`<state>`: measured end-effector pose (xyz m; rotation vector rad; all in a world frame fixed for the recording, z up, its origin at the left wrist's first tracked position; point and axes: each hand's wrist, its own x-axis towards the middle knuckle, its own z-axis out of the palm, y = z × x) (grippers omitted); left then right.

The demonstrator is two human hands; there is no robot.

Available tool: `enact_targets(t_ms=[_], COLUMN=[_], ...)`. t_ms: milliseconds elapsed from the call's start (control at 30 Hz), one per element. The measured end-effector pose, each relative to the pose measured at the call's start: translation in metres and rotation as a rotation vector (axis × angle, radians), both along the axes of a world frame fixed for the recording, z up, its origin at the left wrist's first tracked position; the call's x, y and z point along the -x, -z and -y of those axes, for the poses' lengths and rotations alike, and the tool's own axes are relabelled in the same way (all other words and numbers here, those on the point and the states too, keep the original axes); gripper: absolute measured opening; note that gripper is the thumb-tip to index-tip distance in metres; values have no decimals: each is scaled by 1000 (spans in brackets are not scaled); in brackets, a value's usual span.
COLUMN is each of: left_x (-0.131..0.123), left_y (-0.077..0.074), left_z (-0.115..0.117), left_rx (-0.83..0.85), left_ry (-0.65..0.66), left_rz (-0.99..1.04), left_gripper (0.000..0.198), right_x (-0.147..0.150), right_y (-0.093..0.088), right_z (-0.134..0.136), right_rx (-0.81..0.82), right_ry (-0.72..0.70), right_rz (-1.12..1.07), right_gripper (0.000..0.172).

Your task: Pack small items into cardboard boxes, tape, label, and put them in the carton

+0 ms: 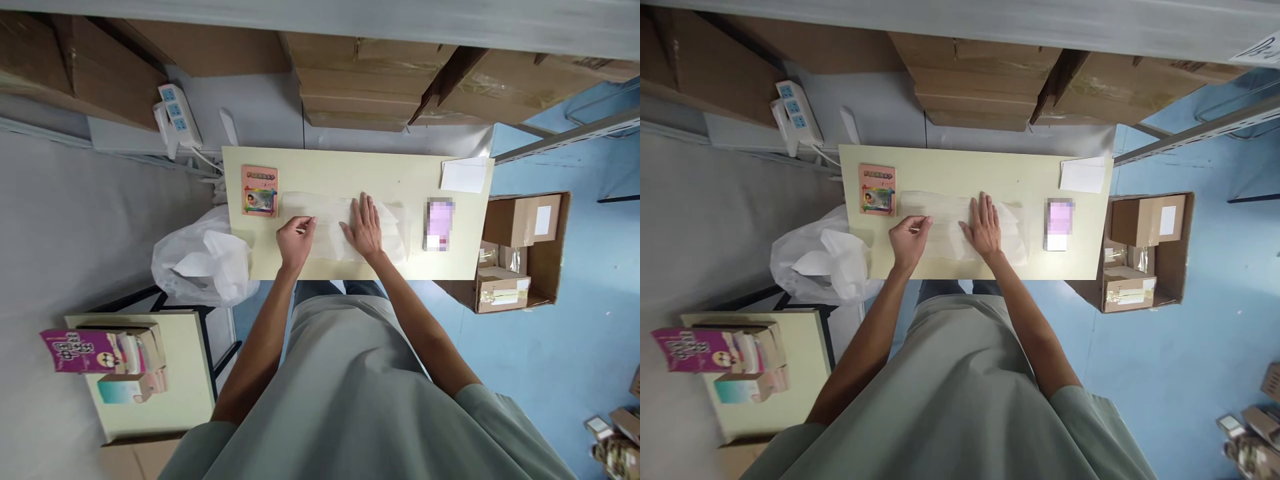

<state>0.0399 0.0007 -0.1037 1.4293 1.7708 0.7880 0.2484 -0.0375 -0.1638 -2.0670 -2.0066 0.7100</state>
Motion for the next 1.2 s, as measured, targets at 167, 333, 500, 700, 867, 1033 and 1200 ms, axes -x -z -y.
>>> enact_targets(t_ms=[167, 333, 500, 700, 867, 1033, 1200], left_x=[-3, -8, -14, -18, -16, -15, -18], left_y=[0, 1, 0, 0, -3, -5, -7], left_z=[0, 1, 2, 1, 3, 7, 10], left_rx=[3, 61, 74, 61, 64, 98, 96], left_ry=[35, 33, 6, -5, 39, 35, -15], left_rz=[53, 65, 83, 127, 154, 153, 179], left_gripper=[20, 20, 22, 26, 20, 19, 27], right_x=[0, 0, 1, 1, 1, 1, 1], right_y=[6, 9, 6, 6, 8, 8, 8], right_z=[5, 5, 4, 4, 4, 4, 4], right_rx=[-5, -38, -14, -7, -23, -14, -38], right_ry=[-3, -11, -2, -1, -8, -9, 0], right_rz=[-7, 20, 6, 3, 23, 16, -2], right_gripper=[82, 82, 81, 82, 82, 82, 82])
